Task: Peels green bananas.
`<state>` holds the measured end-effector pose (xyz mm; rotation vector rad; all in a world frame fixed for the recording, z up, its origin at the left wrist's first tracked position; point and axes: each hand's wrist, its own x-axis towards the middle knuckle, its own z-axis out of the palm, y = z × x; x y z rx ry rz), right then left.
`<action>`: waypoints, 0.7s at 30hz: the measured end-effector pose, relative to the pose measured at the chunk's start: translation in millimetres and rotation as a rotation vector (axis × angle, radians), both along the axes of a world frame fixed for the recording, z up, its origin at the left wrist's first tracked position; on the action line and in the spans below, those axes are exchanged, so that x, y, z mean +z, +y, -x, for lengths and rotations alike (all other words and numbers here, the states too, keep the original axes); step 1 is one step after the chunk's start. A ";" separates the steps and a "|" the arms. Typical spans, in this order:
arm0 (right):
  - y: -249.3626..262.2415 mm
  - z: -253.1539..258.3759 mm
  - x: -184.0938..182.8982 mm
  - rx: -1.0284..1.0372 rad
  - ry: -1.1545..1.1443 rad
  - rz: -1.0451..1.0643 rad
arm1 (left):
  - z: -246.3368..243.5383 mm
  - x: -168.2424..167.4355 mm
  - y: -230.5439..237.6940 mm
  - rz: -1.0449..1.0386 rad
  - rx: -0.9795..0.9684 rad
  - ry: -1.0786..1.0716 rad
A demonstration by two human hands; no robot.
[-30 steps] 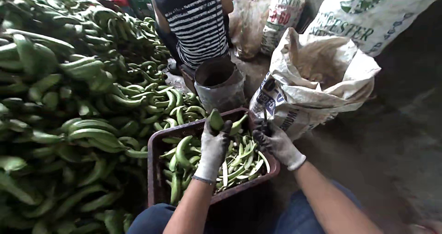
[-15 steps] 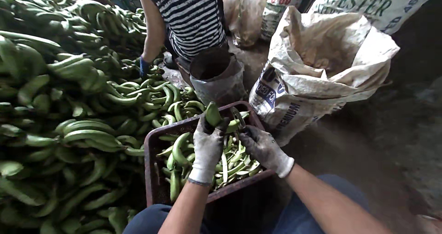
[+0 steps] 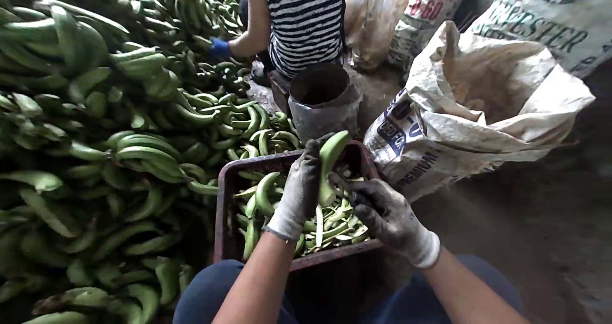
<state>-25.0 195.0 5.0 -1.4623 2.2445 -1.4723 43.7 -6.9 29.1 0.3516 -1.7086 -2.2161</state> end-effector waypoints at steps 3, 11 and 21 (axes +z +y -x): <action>-0.8 -3.3 -4.1 0.046 0.023 -0.109 | -1.6 -2.3 3.4 0.004 0.009 -0.003; -18.6 34.5 -25.8 -0.368 0.217 -0.157 | 6.3 -7.0 13.5 -0.092 -0.036 -0.183; 1.2 48.8 -5.1 -0.409 -0.208 -0.175 | 5.0 -5.4 -1.7 -0.208 -0.066 -0.101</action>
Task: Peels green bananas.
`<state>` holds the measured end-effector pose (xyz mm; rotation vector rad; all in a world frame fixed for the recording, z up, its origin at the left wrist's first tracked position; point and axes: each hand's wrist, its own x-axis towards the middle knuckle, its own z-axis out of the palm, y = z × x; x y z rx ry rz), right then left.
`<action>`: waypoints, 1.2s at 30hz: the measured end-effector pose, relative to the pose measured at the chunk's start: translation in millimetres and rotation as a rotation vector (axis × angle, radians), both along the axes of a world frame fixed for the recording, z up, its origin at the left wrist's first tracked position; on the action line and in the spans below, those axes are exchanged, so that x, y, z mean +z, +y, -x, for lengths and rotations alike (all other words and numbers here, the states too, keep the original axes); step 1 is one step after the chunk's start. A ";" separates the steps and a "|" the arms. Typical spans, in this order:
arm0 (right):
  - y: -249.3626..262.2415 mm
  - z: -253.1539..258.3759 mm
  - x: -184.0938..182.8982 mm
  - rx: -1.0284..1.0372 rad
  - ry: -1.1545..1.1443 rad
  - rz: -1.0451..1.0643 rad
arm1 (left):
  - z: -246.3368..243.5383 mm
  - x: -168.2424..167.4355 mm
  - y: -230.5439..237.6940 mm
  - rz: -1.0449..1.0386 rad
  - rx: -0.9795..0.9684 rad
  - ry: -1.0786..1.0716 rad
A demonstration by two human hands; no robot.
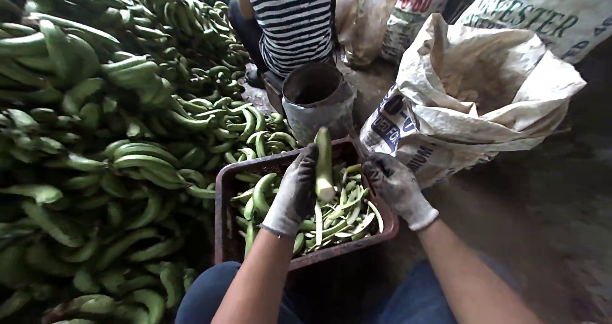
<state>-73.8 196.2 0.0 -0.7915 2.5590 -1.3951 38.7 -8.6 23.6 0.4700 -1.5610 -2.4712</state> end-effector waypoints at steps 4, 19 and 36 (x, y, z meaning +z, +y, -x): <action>-3.5 -27.3 -2.9 0.193 -0.037 0.141 | 6.7 -12.1 0.3 0.135 0.135 0.029; -10.0 10.9 -13.9 -0.041 0.328 -0.108 | -2.8 -7.7 14.4 -0.039 -0.152 -0.069; -15.2 -43.2 -12.2 0.364 0.019 0.050 | -2.4 -6.7 2.1 0.179 0.227 -0.031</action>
